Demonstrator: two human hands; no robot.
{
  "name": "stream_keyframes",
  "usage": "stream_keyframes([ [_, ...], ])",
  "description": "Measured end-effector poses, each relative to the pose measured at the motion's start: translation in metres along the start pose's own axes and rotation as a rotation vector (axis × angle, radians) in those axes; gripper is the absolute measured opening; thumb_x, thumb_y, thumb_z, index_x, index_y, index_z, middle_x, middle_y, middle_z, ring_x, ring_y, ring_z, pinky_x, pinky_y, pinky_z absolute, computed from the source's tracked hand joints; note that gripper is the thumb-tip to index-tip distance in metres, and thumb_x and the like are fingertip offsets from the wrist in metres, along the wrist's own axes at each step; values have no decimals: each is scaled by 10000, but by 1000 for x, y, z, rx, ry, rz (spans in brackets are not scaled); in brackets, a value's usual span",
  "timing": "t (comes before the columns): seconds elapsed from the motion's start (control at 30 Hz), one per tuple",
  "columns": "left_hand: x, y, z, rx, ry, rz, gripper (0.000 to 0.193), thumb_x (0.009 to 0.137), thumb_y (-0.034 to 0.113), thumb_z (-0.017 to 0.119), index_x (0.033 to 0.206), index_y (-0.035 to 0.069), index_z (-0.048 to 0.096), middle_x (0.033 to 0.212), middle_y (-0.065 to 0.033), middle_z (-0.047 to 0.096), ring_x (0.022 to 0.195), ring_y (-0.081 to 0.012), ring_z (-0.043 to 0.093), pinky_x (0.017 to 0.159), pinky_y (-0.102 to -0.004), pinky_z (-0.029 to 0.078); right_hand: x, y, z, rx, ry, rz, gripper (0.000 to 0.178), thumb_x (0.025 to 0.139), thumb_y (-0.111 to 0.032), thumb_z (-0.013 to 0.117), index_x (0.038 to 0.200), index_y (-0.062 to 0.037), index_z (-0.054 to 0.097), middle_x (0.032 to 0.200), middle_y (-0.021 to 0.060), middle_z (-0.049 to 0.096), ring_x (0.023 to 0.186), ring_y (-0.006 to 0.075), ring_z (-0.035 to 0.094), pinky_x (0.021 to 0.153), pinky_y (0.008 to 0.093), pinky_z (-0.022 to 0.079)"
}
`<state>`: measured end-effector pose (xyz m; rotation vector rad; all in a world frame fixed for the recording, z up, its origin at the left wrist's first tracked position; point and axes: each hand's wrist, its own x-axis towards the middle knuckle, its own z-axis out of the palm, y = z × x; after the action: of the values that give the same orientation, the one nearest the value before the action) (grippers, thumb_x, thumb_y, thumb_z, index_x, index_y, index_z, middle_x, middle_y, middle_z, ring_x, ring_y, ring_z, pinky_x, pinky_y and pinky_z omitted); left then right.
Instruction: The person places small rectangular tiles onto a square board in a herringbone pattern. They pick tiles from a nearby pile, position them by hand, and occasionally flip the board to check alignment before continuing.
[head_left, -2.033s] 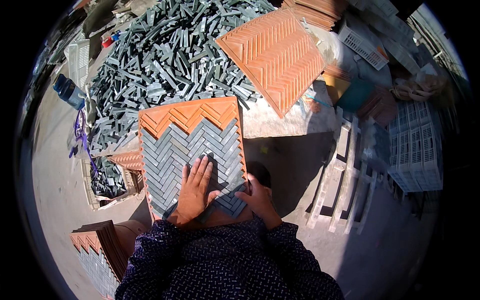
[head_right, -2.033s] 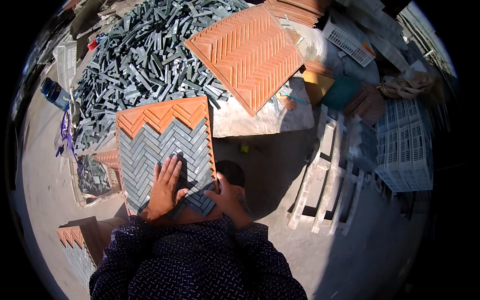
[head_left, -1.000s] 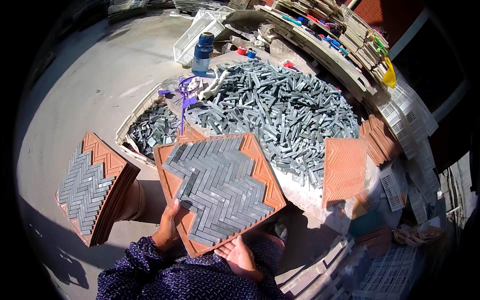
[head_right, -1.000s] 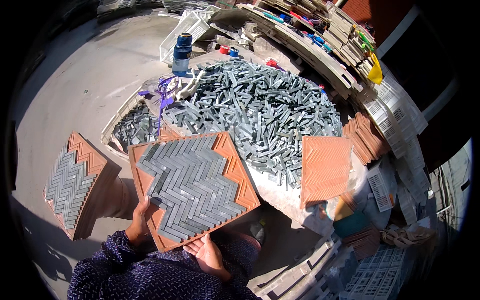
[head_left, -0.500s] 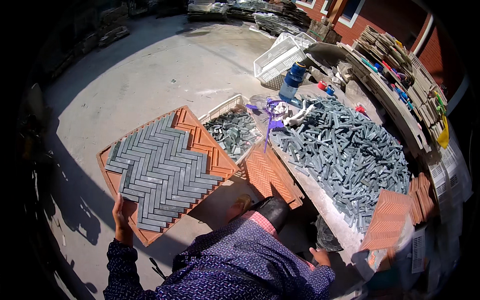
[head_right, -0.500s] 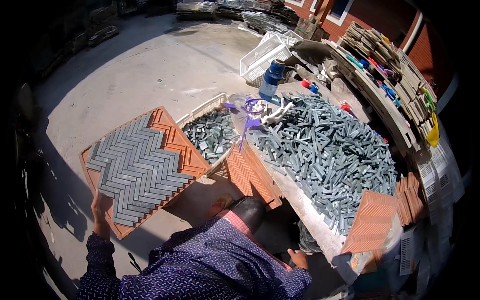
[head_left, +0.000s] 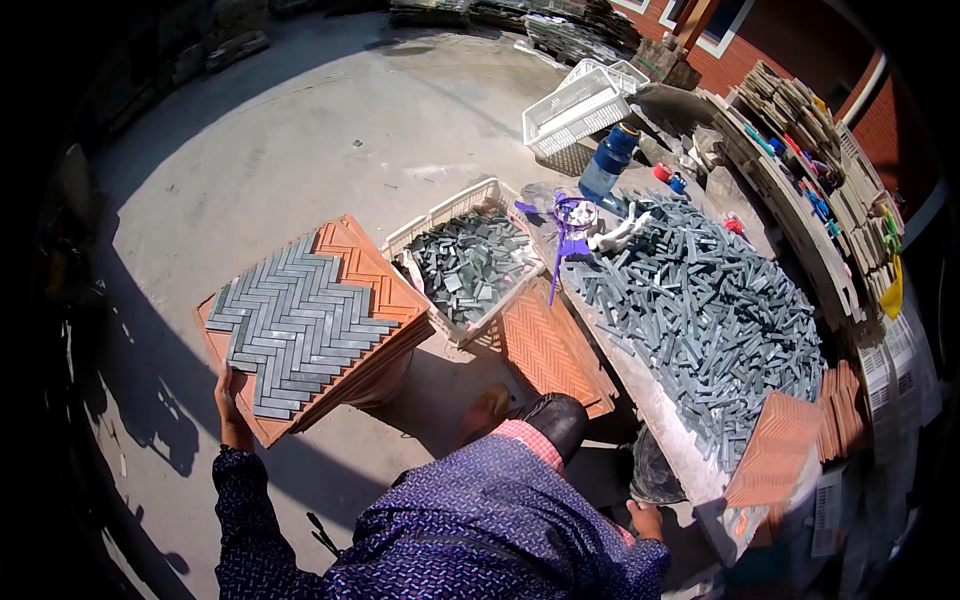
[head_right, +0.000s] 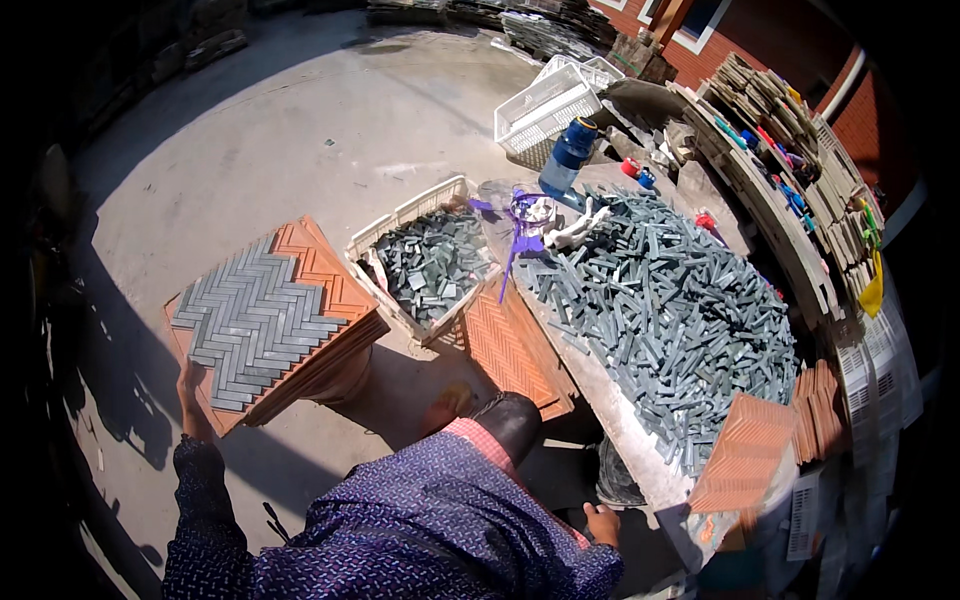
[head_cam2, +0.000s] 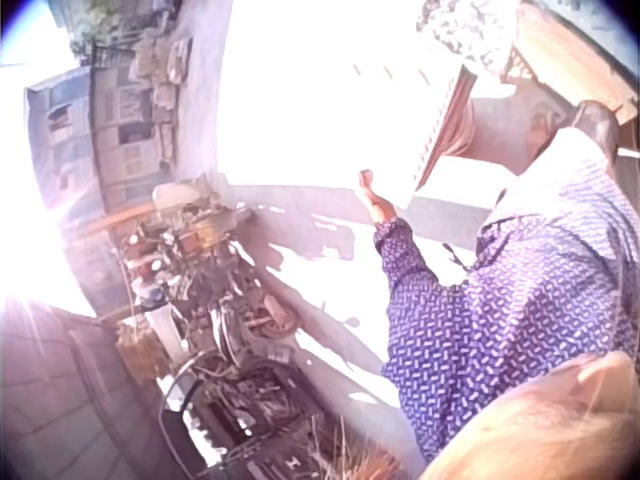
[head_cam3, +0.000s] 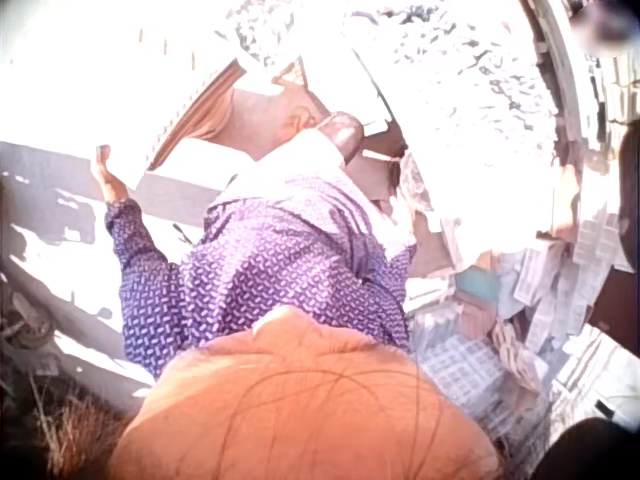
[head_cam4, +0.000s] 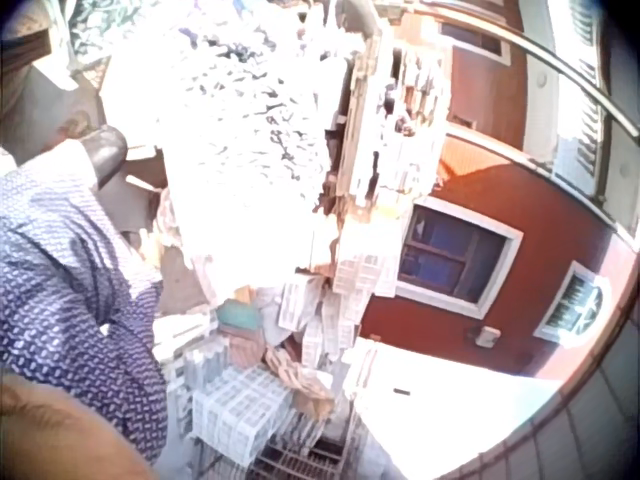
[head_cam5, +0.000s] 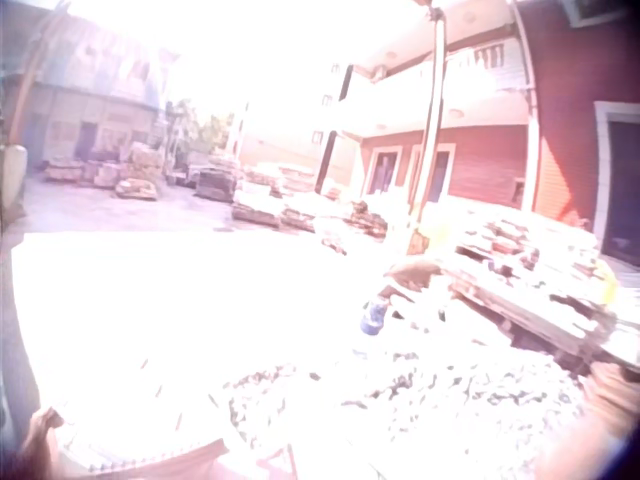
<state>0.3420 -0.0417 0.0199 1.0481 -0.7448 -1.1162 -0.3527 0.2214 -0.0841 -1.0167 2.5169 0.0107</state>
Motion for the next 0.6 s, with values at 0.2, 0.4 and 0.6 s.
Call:
stream_keyframes([
  [0.2, 31, -25, -39, 79, 91, -95, 498, 950, 355, 419, 1241, -44, 483, 1214, -117, 555, 1112, -208, 523, 966, -311, 382, -7, -2, -4, -14, -46, 60, 545, 810, -504, 530, 1030, -16, 633, 1105, 219, 592, 1067, 375, 532, 910, 429, 407],
  [0.4, 61, -40, -106, 109, 130, -6, 655, 944, 471, 409, 1214, -124, 449, 1236, -177, 516, 1093, -204, 534, 953, -300, 408, 8, -15, -2, -53, -76, 70, 585, 814, -520, 520, 1109, -23, 613, 1143, 217, 580, 1104, 362, 521, 943, 412, 395],
  [0.6, 79, -57, -110, 980, 271, 130, 653, 962, 487, 312, 781, -116, 484, 647, -142, 560, 609, -164, 452, 645, -370, 402, 6, -1, 5, -32, -29, 63, 602, 822, -561, 479, 1112, -51, 614, 1142, 204, 583, 1090, 373, 520, 929, 441, 397],
])
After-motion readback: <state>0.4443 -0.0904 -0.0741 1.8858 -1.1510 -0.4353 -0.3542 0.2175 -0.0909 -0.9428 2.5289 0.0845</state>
